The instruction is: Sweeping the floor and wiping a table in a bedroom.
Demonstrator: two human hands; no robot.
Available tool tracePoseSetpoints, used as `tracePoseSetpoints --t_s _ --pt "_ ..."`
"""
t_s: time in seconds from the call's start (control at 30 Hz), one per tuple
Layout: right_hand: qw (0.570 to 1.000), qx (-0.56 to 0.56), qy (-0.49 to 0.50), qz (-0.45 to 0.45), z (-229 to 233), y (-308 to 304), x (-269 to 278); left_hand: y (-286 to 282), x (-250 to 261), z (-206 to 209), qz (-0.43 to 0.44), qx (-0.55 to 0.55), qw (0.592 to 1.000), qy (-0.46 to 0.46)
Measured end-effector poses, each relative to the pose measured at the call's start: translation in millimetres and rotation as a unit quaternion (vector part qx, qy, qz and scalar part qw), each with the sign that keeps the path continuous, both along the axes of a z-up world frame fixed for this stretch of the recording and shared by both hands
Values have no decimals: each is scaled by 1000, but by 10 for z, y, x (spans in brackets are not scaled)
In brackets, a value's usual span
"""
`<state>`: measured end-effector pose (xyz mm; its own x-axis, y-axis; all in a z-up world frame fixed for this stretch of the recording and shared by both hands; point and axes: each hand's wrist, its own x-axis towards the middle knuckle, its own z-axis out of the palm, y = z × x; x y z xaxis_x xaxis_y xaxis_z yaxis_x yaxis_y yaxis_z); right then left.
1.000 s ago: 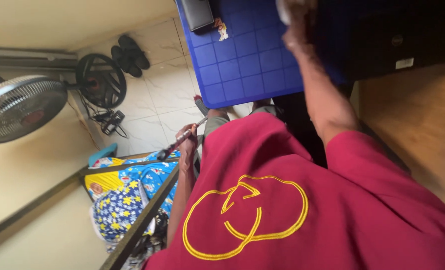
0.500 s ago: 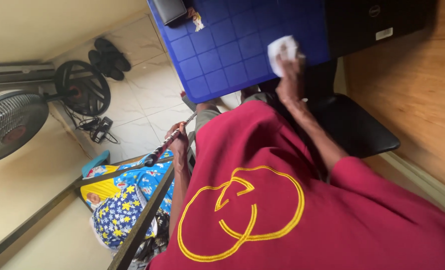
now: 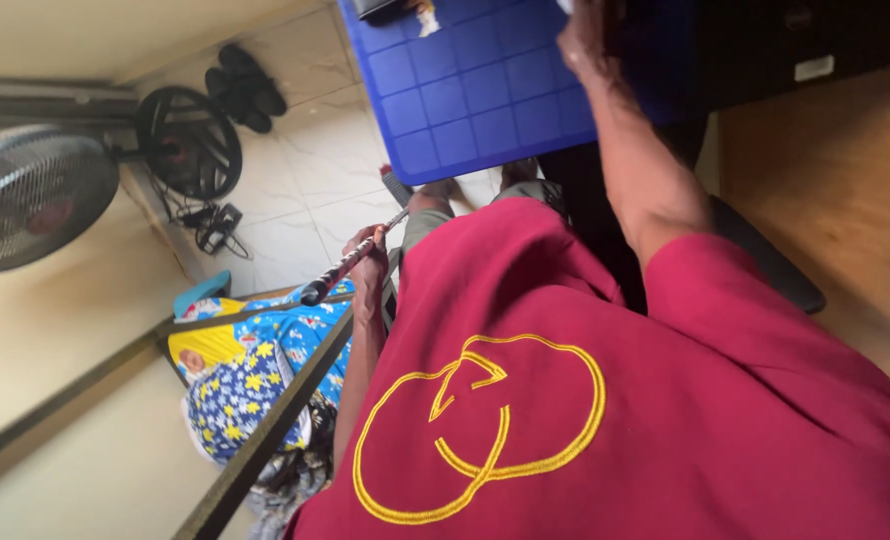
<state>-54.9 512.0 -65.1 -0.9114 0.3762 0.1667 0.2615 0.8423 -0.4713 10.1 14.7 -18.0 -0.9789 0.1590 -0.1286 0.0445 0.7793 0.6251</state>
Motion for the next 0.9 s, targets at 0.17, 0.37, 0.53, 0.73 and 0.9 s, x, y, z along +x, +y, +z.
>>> tracePoseSetpoints --t_s 0.17,0.37,0.53,0.73,0.9 --pt "991 15 1 133 461 -972 -340 -22 160 107 35 59 998 -1" --pt "951 32 -39 306 165 -1512 252 -23 225 157 67 71 995 -4" --pt "956 -54 -107 269 312 -1137 758 -31 268 292 70 90 993 33" --pt "981 -11 -49 186 20 -584 466 -70 230 493 84 80 993 -1" --pt "975 -5 -4 221 153 -1017 -335 -95 247 579 97 86 991 -21"
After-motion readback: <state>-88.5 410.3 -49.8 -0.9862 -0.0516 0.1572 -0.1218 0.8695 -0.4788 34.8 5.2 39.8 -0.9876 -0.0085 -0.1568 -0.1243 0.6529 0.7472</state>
